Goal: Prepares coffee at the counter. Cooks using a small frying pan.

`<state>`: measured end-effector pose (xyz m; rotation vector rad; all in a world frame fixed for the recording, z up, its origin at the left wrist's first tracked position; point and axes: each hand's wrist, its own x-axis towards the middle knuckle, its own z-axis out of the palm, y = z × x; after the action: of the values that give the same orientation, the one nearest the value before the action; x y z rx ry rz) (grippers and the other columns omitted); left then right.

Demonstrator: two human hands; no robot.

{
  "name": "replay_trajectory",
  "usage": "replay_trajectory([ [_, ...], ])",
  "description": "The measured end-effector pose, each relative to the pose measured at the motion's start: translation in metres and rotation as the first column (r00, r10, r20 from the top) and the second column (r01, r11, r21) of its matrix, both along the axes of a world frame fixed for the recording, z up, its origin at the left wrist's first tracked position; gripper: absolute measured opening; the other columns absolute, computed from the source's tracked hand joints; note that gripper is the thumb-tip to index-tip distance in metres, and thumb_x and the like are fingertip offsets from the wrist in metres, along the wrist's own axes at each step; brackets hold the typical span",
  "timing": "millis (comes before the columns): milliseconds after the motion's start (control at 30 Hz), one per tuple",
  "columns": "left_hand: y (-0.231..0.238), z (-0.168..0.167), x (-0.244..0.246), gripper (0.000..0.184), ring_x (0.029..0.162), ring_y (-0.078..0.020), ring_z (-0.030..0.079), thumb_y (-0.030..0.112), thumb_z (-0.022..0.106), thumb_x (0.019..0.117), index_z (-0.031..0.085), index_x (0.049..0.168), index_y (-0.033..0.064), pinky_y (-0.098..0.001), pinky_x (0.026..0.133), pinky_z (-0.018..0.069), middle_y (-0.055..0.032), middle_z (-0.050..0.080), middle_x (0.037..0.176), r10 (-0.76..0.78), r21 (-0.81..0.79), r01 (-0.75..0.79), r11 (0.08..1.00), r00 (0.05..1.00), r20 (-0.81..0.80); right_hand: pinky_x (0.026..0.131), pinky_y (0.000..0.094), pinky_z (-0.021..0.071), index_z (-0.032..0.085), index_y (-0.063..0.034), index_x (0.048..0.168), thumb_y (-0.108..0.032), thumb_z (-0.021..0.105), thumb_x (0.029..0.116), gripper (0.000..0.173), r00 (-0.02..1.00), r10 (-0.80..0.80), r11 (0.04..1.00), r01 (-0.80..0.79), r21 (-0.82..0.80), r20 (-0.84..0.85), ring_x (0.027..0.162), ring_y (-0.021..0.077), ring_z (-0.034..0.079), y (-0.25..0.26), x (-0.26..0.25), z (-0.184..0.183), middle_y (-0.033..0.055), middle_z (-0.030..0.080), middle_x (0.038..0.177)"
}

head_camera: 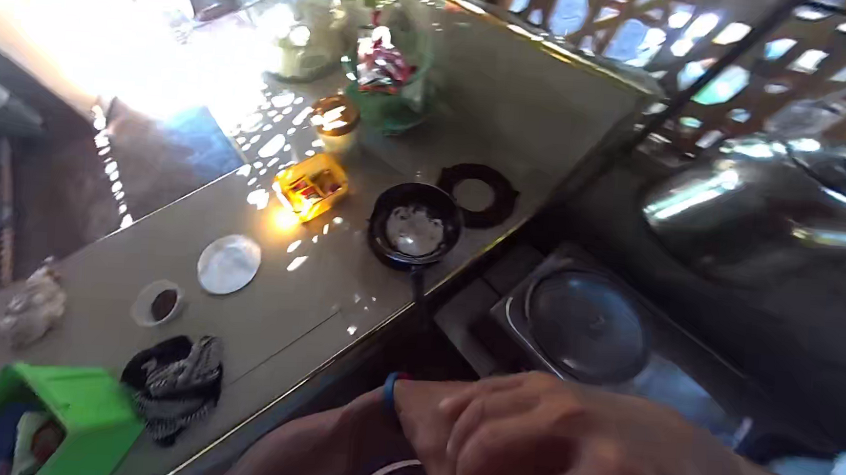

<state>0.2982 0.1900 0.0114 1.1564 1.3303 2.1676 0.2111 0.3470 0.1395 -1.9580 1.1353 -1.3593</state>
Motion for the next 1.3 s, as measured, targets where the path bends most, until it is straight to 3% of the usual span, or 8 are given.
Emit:
replay_trajectory([
  [167, -0.048, 0.027, 0.022, 0.093, 0.111, -0.0137, 0.068, 0.026, 0.097, 0.0589, 0.054, 0.136, -0.0030, -0.0349, 0.099, 0.0574, -0.0100, 0.070, 0.122, 0.652, -0.256, -0.625, 0.737, 0.758, 0.023, 0.111, 0.0596, 0.0434, 0.062, -0.0159, 0.139, -0.073, 0.031, 0.1000, 0.076, 0.465, -0.553, 0.705, 0.703, -0.092, -0.691, 0.133, 0.0329, 0.057, -0.021, 0.018, -0.019, 0.0128, 0.063, 0.139],
  [300, -0.077, 0.014, 0.038, 0.099, 0.113, -0.0189, 0.068, 0.018, 0.098, 0.0580, 0.049, 0.142, 0.0000, -0.0404, 0.100, 0.0587, -0.0124, 0.068, 0.126, 0.742, -0.321, -0.717, 0.618, 0.667, -0.061, 0.114, 0.0530, 0.0427, 0.040, -0.0402, 0.155, -0.046, 0.045, 0.1064, 0.049, 0.759, -0.184, 0.908, 0.374, 0.186, -0.625, 0.149, 0.0289, 0.037, -0.036, -0.010, 0.004, 0.0057, 0.035, 0.164],
  [433, -0.091, 0.005, 0.055, 0.101, 0.115, -0.0181, 0.066, 0.019, 0.100, 0.0541, 0.052, 0.141, 0.0038, -0.0393, 0.101, 0.0584, -0.0091, 0.066, 0.129, 0.743, -0.412, -0.713, 0.567, 0.659, -0.118, 0.039, 0.0386, 0.0408, 0.068, -0.0214, 0.089, -0.074, 0.039, 0.0977, 0.061, 0.476, -0.469, 0.806, 0.574, -0.141, -0.744, 0.049, 0.0187, 0.055, -0.060, -0.012, -0.020, -0.0003, 0.057, 0.065],
  [567, -0.095, -0.004, 0.065, 0.100, 0.117, -0.0183, 0.066, 0.019, 0.100, 0.0545, 0.052, 0.140, 0.0005, -0.0389, 0.103, 0.0569, -0.0110, 0.066, 0.130, 0.749, -0.372, -0.720, 0.585, 0.656, -0.091, 0.082, 0.0430, 0.0567, 0.058, -0.0312, 0.140, -0.067, 0.042, 0.1003, 0.056, 0.645, -0.209, 0.900, 0.421, 0.114, -0.735, 0.106, 0.0212, 0.066, -0.070, -0.009, -0.005, 0.0015, 0.065, 0.128],
  [800, -0.105, -0.018, 0.060, 0.099, 0.117, -0.0183, 0.066, 0.021, 0.100, 0.0551, 0.053, 0.140, 0.0015, -0.0389, 0.103, 0.0573, -0.0103, 0.066, 0.131, 0.666, -0.336, -0.643, 0.688, 0.744, -0.059, 0.072, 0.0435, 0.0566, 0.051, -0.0308, 0.148, -0.075, 0.034, 0.0976, 0.069, 0.630, -0.199, 0.910, 0.404, 0.097, -0.751, 0.100, 0.0241, 0.067, -0.081, -0.004, -0.012, 0.0080, 0.061, 0.136],
  [933, -0.113, -0.022, 0.052, 0.098, 0.113, -0.0157, 0.067, 0.025, 0.099, 0.0568, 0.053, 0.141, 0.0040, -0.0367, 0.099, 0.0587, -0.0078, 0.066, 0.127, 0.660, -0.350, -0.632, 0.691, 0.749, -0.050, 0.041, 0.0371, 0.0370, 0.064, -0.0176, 0.107, -0.081, 0.032, 0.0941, 0.072, 0.413, -0.375, 0.820, 0.565, -0.089, -0.830, 0.050, 0.0202, 0.050, -0.086, 0.014, -0.048, 0.0033, 0.056, 0.074],
  [1067, -0.123, -0.033, 0.042, 0.100, 0.117, -0.0174, 0.066, 0.027, 0.100, 0.0573, 0.052, 0.142, 0.0041, -0.0387, 0.103, 0.0576, -0.0091, 0.066, 0.130, 0.649, -0.310, -0.623, 0.719, 0.760, -0.022, 0.057, 0.0401, 0.0477, 0.056, -0.0258, 0.144, -0.076, 0.028, 0.0977, 0.074, 0.454, -0.331, 0.814, 0.581, -0.008, -0.827, 0.078, 0.0254, 0.061, -0.090, 0.016, -0.044, 0.0102, 0.064, 0.115],
  [1300, -0.143, -0.046, 0.037, 0.091, 0.111, -0.0126, 0.067, 0.041, 0.096, 0.0631, 0.057, 0.139, 0.0088, -0.0359, 0.097, 0.0601, -0.0034, 0.068, 0.126, 0.767, -0.421, -0.732, 0.535, 0.630, -0.121, 0.045, 0.0361, 0.0433, 0.063, -0.0219, 0.105, -0.047, 0.037, 0.1047, 0.036, 0.434, -0.488, 0.715, 0.697, -0.061, -0.757, 0.062, 0.0215, 0.057, -0.130, 0.024, -0.087, 0.0102, 0.060, 0.102],
])
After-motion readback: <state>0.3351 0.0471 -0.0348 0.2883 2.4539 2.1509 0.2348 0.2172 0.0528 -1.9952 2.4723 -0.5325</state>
